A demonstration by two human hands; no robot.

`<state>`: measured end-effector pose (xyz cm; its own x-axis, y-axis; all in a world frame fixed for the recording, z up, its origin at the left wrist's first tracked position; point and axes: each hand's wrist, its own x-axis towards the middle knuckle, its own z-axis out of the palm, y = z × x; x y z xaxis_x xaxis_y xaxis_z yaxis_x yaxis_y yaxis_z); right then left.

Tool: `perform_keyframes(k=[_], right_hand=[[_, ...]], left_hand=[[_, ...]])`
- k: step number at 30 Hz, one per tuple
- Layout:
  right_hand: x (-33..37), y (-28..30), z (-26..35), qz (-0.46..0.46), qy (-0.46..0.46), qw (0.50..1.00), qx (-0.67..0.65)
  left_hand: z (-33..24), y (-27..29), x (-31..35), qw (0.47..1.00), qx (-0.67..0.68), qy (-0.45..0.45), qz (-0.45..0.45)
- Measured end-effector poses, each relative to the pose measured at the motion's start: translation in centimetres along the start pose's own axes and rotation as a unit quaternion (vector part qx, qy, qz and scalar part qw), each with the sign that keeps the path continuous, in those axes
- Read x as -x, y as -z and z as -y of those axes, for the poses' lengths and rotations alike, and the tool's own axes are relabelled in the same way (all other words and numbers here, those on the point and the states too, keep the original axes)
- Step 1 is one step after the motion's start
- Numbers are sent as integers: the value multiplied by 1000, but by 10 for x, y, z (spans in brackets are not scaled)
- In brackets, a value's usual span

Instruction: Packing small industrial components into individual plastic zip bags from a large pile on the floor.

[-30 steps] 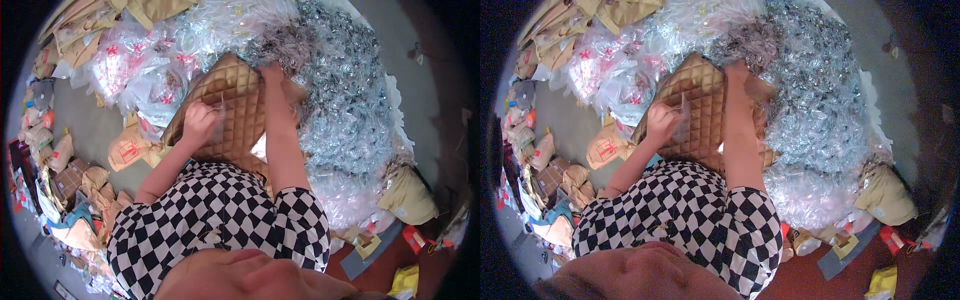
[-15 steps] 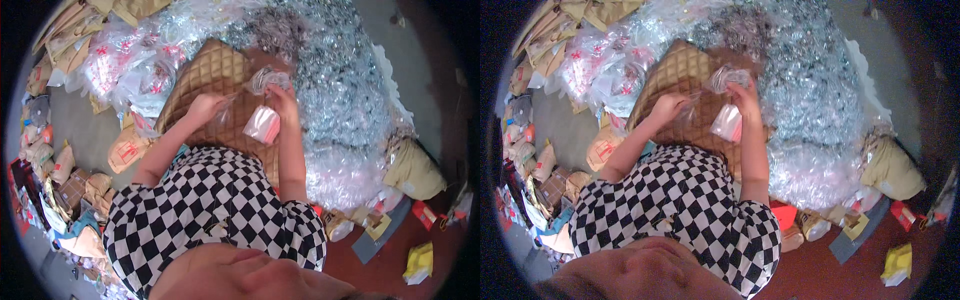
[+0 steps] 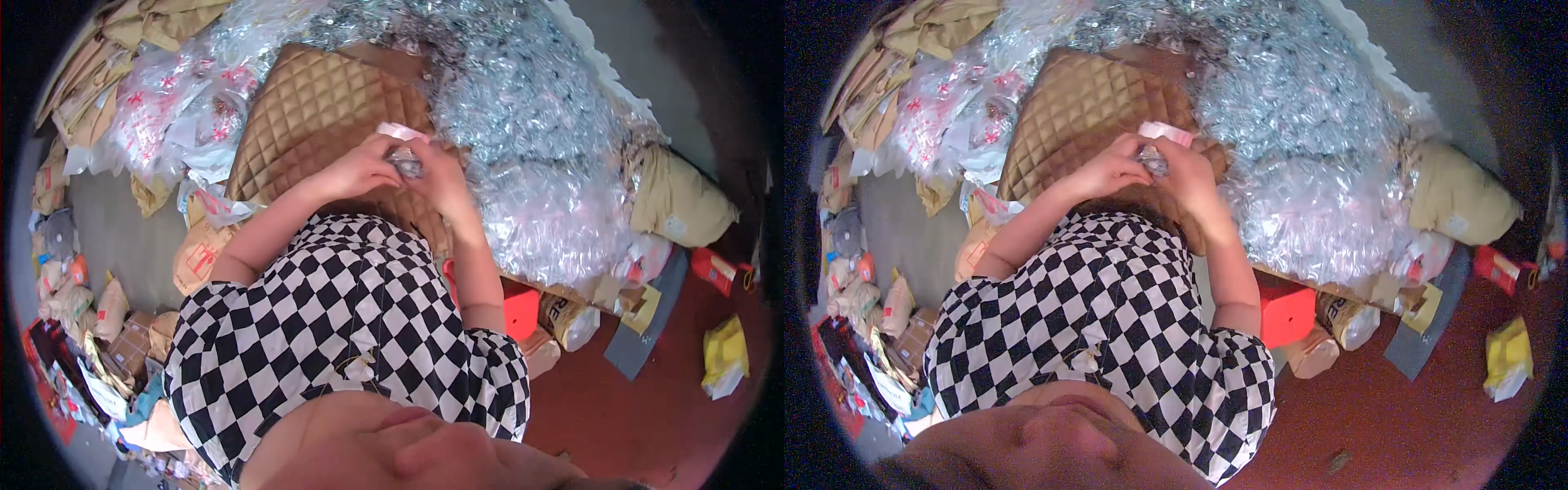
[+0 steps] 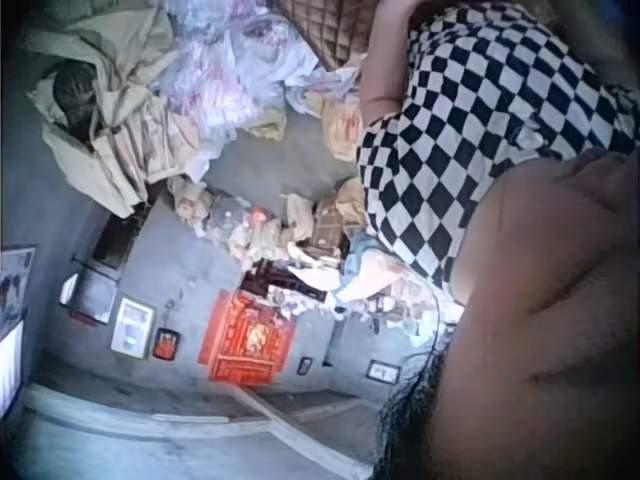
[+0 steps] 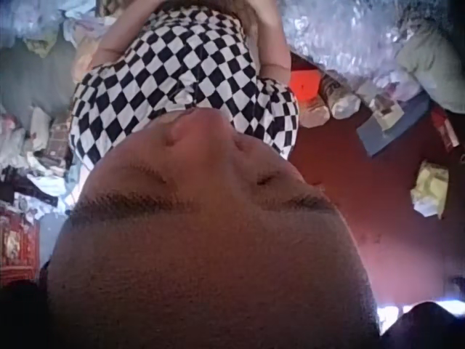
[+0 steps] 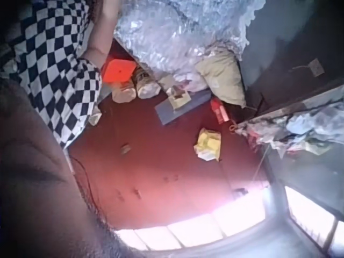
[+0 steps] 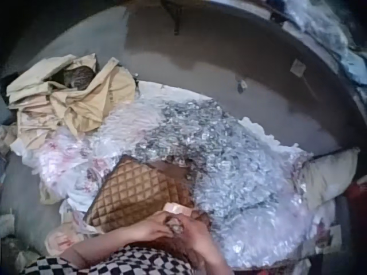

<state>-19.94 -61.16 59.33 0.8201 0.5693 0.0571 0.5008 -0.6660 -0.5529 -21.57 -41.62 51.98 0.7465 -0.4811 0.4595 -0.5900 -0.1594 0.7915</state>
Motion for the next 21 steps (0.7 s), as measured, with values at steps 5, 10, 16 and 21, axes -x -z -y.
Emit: perform_keyframes(k=[5, 10, 16, 21], right_hand=[[26, -1, 1, 97, -55, 969, 220], [49, 40, -23, 41, 41, 998, 28], [46, 49, -65, 183, 14, 973, 141], [76, 91, -91, 54, 121, 989, -60]], left_hand=[[30, -57, -6, 990, -88, -55, 98], [-7, -48, -15, 996, -7, 4, 87], [-30, -53, -78, 985, -70, 4, 157], [-45, -49, -107, 983, -66, -5, 169]])
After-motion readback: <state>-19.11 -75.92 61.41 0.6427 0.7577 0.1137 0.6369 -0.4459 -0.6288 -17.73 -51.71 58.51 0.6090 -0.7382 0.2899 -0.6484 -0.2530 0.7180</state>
